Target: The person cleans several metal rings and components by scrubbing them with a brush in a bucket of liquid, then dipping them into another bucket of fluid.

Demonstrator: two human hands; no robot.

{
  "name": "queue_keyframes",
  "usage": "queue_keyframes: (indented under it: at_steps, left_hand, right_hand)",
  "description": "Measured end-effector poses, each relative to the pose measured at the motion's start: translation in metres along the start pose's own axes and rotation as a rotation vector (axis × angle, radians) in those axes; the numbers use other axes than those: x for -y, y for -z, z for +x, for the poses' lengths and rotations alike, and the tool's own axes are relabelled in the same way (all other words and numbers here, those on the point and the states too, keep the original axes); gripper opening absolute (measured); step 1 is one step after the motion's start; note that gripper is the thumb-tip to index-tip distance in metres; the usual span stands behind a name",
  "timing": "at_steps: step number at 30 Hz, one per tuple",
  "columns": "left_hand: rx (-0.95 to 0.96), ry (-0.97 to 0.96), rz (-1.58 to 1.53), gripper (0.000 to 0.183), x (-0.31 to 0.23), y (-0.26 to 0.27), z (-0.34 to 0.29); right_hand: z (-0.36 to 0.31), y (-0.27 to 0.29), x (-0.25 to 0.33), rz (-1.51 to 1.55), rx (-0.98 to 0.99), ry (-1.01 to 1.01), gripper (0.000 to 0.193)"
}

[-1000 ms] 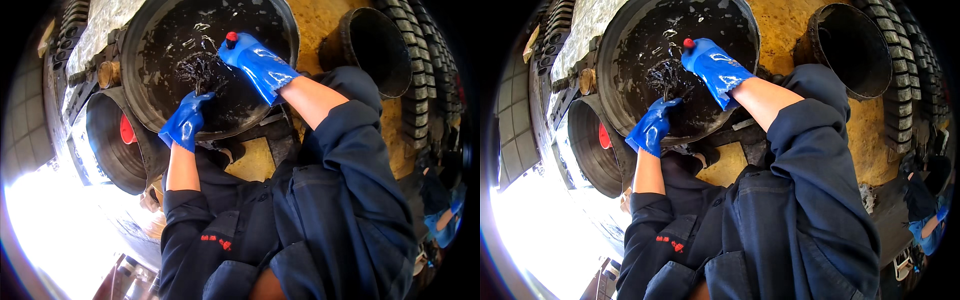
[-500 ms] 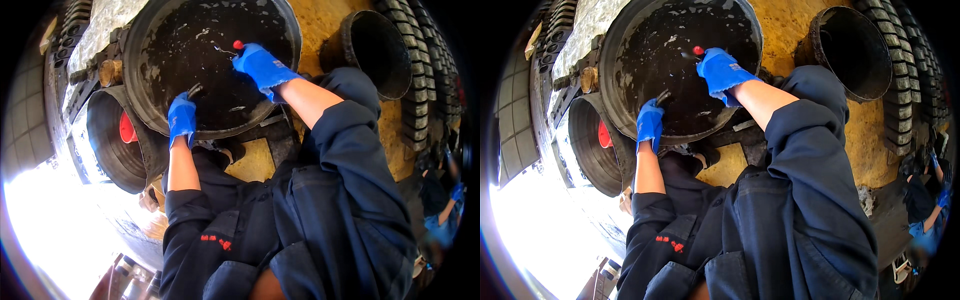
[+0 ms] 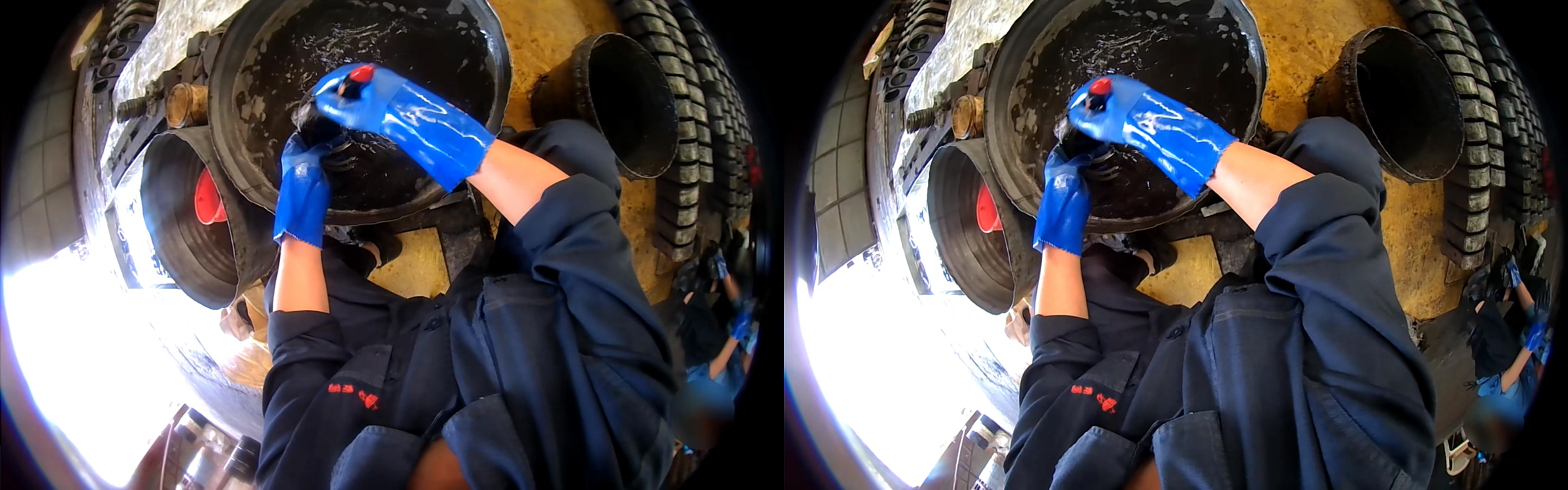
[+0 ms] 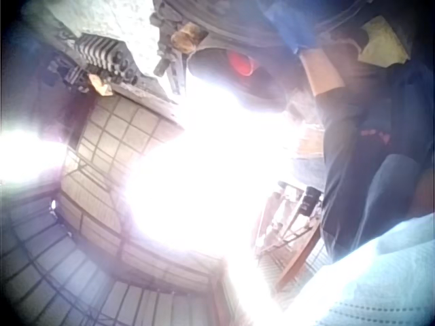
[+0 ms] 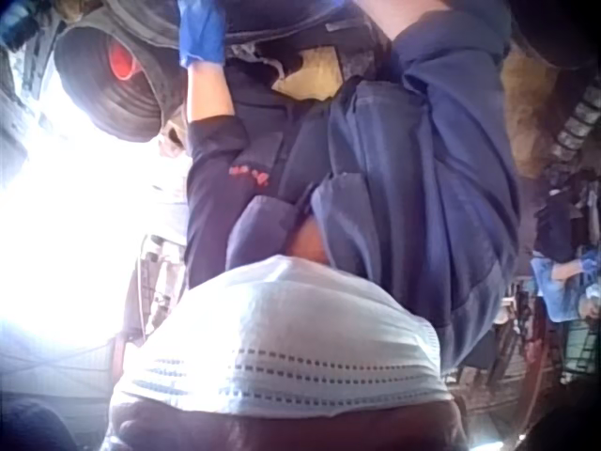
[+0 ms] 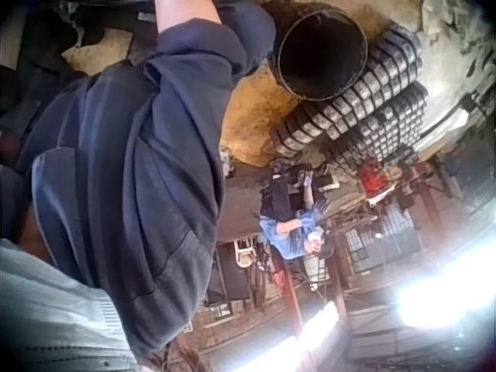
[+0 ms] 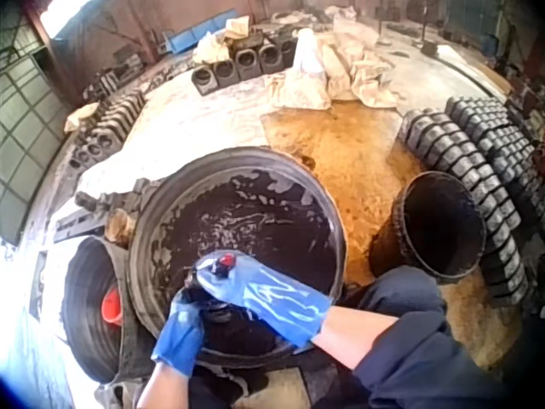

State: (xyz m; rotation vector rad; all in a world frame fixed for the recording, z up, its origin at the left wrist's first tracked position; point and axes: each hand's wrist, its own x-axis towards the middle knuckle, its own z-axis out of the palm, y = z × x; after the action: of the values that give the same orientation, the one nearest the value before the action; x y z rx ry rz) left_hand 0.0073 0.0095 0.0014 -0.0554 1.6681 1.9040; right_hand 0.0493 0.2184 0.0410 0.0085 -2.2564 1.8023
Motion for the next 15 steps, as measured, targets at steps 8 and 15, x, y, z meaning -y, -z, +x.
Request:
queue_keyframes:
  at_steps: [8, 15]
  left_hand:
    - [-0.043, -0.135, 0.306, 0.038, -0.016, -0.005, -0.020]
    - [0.006, -0.113, 0.152, 0.034, -0.006, 0.002, -0.009]
  right_hand:
    - [-0.015, 0.036, -0.049, 0.181, -0.147, -0.794, 0.029]
    - [-0.013, 0.035, -0.064, -0.136, -0.216, -0.800, 0.034]
